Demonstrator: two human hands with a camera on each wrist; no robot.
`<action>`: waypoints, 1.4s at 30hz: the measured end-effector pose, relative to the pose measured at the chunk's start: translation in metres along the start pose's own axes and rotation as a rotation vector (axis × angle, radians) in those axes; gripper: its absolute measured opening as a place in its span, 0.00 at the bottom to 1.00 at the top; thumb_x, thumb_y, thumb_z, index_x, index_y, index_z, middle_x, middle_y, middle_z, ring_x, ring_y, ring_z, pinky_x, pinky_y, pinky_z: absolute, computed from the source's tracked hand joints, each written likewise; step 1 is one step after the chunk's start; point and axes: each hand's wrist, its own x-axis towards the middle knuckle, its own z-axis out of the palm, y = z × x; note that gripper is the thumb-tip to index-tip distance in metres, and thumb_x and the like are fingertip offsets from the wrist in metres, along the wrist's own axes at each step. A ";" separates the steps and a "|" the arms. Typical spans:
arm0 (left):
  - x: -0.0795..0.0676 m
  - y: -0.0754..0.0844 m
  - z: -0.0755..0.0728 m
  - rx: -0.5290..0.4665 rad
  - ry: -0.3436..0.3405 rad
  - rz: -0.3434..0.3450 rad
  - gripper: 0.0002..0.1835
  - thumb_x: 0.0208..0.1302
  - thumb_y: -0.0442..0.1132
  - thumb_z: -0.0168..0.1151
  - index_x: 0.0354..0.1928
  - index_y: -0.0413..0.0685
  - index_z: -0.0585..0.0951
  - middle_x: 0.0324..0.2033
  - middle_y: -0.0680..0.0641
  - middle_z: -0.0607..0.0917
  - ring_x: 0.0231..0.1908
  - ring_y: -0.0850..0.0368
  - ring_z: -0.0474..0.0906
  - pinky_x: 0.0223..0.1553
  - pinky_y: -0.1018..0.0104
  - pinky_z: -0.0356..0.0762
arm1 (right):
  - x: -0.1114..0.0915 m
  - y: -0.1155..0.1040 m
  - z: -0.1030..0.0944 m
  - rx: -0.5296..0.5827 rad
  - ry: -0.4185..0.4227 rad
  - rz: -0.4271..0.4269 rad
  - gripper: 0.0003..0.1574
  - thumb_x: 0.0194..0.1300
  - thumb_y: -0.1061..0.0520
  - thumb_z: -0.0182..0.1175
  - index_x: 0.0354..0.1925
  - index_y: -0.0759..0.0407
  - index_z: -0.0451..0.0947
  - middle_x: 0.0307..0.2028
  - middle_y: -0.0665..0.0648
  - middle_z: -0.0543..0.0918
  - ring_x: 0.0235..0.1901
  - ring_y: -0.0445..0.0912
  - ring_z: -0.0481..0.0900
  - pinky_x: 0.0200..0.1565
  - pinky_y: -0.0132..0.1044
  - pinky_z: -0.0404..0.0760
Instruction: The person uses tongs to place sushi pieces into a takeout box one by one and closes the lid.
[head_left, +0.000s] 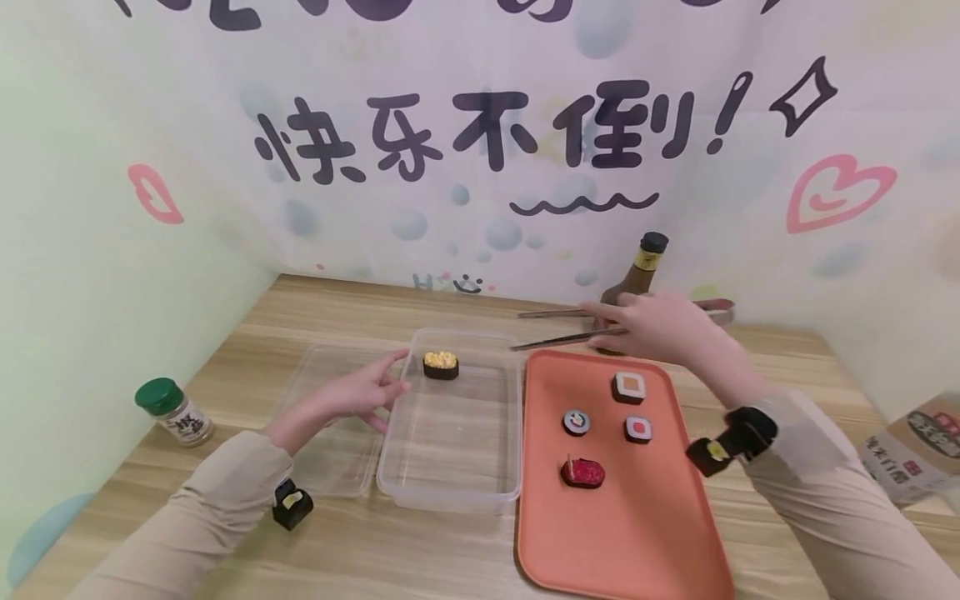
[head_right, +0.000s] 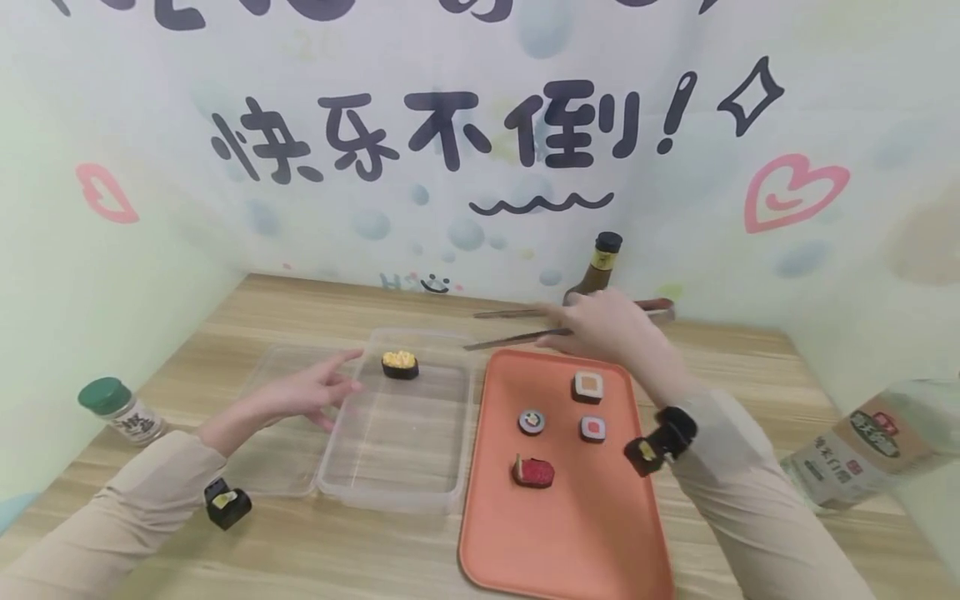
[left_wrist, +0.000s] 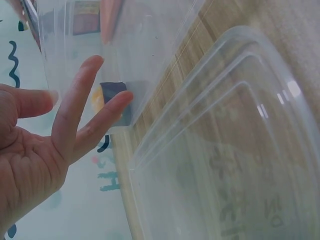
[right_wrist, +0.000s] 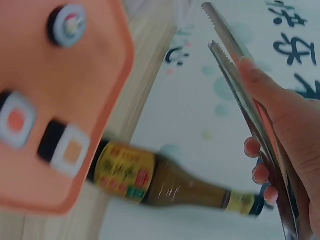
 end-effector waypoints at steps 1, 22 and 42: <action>0.000 0.000 0.000 -0.003 0.001 -0.001 0.34 0.71 0.33 0.39 0.70 0.40 0.35 0.58 0.21 0.63 0.49 0.33 0.74 0.32 0.58 0.86 | -0.008 0.005 0.002 0.002 -0.016 0.017 0.31 0.56 0.37 0.58 0.56 0.45 0.73 0.18 0.51 0.71 0.13 0.41 0.62 0.13 0.30 0.59; -0.001 0.003 -0.001 0.012 0.012 -0.047 0.33 0.71 0.34 0.38 0.70 0.43 0.36 0.58 0.23 0.64 0.51 0.33 0.73 0.34 0.58 0.86 | -0.112 0.056 0.056 -0.077 -0.025 -0.009 0.32 0.53 0.32 0.57 0.48 0.52 0.80 0.15 0.49 0.71 0.09 0.38 0.54 0.11 0.30 0.55; -0.002 0.003 0.001 0.010 0.014 -0.028 0.33 0.71 0.34 0.39 0.70 0.41 0.35 0.57 0.22 0.65 0.50 0.33 0.74 0.34 0.58 0.86 | -0.097 0.051 0.041 -0.202 0.187 -0.084 0.56 0.59 0.27 0.10 0.42 0.52 0.80 0.07 0.48 0.59 0.07 0.41 0.48 0.07 0.33 0.53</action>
